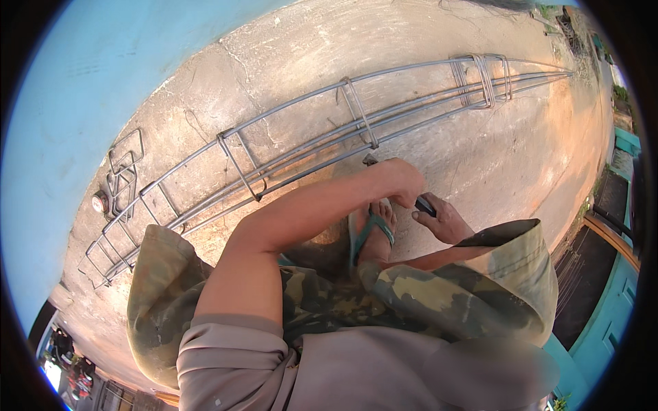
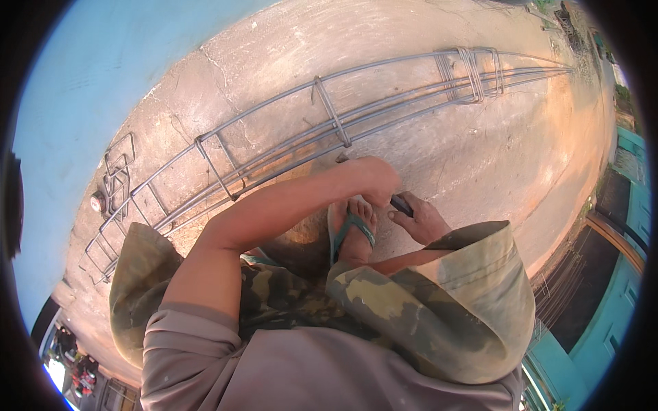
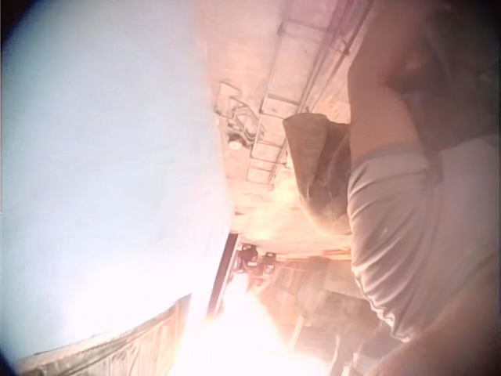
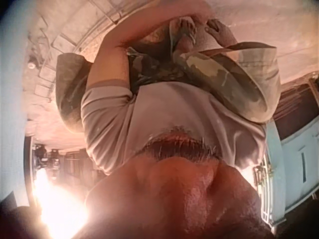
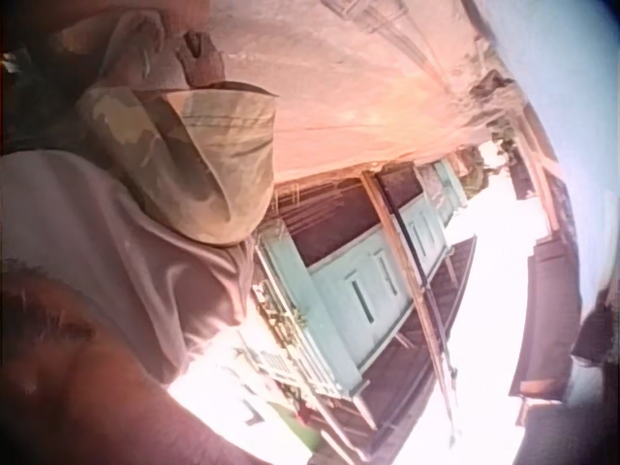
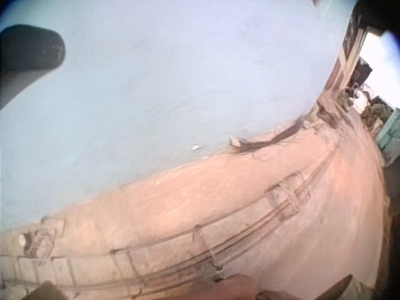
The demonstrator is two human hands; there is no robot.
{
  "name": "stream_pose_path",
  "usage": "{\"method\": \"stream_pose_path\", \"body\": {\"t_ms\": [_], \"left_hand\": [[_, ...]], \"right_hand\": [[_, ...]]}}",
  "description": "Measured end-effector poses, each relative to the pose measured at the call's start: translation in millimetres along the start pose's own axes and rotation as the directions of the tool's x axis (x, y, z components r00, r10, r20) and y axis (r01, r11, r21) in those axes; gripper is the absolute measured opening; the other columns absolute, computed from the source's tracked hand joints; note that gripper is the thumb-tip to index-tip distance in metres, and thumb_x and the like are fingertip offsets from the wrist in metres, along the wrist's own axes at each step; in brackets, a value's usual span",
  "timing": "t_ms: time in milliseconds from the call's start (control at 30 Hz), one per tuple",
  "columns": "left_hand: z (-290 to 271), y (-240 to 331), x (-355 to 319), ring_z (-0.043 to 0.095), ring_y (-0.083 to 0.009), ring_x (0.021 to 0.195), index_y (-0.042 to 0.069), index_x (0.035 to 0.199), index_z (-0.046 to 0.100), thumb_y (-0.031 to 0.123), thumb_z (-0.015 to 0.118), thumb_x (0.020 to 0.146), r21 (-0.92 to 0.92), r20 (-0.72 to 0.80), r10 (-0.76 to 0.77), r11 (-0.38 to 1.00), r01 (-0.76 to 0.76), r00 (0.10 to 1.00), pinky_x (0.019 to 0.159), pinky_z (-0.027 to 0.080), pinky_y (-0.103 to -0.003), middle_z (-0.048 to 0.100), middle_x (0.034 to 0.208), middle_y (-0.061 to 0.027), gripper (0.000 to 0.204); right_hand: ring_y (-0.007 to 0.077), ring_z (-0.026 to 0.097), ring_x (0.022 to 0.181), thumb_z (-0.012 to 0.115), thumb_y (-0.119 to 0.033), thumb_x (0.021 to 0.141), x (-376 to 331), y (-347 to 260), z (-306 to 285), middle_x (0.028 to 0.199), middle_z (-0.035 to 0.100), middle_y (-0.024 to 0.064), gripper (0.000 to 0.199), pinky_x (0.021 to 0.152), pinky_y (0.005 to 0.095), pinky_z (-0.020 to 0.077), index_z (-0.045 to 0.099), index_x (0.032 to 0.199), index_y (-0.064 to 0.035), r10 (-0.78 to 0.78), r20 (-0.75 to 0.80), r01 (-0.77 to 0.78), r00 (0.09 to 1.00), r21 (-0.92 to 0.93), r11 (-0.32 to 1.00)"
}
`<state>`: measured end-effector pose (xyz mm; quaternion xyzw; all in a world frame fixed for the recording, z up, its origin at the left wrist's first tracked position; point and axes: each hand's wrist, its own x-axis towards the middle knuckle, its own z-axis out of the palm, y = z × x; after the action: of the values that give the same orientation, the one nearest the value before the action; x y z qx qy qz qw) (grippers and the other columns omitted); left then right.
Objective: The person sits on the ground and ties a rebar cage using wire and pliers. They wrap wire around intersections of the rebar bars and twist it with pliers to secure the structure.
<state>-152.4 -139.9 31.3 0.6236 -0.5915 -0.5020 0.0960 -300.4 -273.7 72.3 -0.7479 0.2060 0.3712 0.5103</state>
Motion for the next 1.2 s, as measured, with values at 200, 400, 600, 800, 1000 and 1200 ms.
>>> {"method": "stream_pose_path", "body": {"t_ms": [200,400,600,800,1000,1200], "left_hand": [[-5.4,-19.5,-22.1,0.069,-0.0295,0.085,0.001,0.117,0.062,0.023,0.078,0.075,-0.187,-0.648,0.139,0.924,-0.333,0.749,0.071,0.056,-0.039,0.07,0.097,-0.0198,0.05],[-70.0,-42.1,-55.3,0.066,-0.0169,0.075,0.003,0.105,0.069,0.029,0.069,0.09,-0.727,-0.631,-0.468,0.635,-0.261,0.619,0.068,0.056,-0.033,0.07,0.083,-0.0114,0.03],[-49.6,-20.3,-25.7,0.068,-0.0186,0.073,-0.001,0.108,0.07,0.027,0.065,0.094,-0.75,-0.653,-0.5,0.535,-0.39,0.569,0.065,0.054,-0.034,0.072,0.088,-0.0127,0.032],[-55.1,-19.7,5.9,0.071,-0.026,0.075,0.001,0.102,0.07,0.019,0.06,0.094,-0.434,-0.857,-0.343,0.883,-0.18,0.386,0.068,0.055,-0.037,0.072,0.085,-0.017,0.022],[-50.7,-29.0,-3.3,0.07,-0.034,0.088,0.004,0.087,0.071,0.011,0.059,0.077,-0.16,-0.809,-0.248,0.965,0.207,0.533,0.076,0.056,-0.044,0.071,0.085,-0.0205,0.018],[-81.1,-47.5,39.5,0.069,-0.0217,0.085,0.003,0.08,0.075,0.026,0.078,0.07,-0.595,-0.634,-0.341,0.788,-0.157,0.694,0.079,0.053,-0.034,0.074,0.087,-0.0104,0.026]], "right_hand": [[0.0144,0.056,0.056,0.062,-0.027,0.094,-17.8,25.2,-6.1,0.07,0.061,0.007,0.03,0.051,0.029,0.0428,0.058,0.101,0.0018,0.057,0.125,-0.1,0.99,0.376,0.921],[0.0148,0.058,0.058,0.059,-0.032,0.097,-12.3,6.6,3.5,0.071,0.061,0.0075,0.033,0.052,0.0288,0.0447,0.056,0.1,0.0005,-0.024,-0.189,0.121,0.982,0.518,0.847],[0.0149,0.058,0.058,0.058,-0.023,0.097,17.6,-10.9,12.4,0.07,0.062,0.0076,0.025,0.052,0.0301,0.0459,0.058,0.101,0.002,-0.039,-0.401,0.282,0.915,0.57,0.771],[0.0161,0.06,0.062,0.055,-0.021,0.098,24.5,-13.5,8.3,0.074,0.063,0.0087,0.024,0.055,0.0308,0.0476,0.057,0.104,0.0027,-0.032,-0.475,0.326,0.879,0.552,0.767],[0.024,0.065,0.085,0.053,-0.025,0.099,24.9,-9.7,31.7,0.103,0.062,0.0115,0.042,0.066,0.0376,0.0522,0.046,0.135,-0.0034,-0.019,-0.334,0.285,0.942,0.77,0.571],[0.0275,0.061,0.089,0.05,-0.029,0.099,43.4,33.9,30.1,0.111,0.058,0.0161,0.046,0.073,0.0397,0.0516,0.044,0.134,-0.0012,0.013,-0.395,0.245,0.919,0.597,0.764]]}}
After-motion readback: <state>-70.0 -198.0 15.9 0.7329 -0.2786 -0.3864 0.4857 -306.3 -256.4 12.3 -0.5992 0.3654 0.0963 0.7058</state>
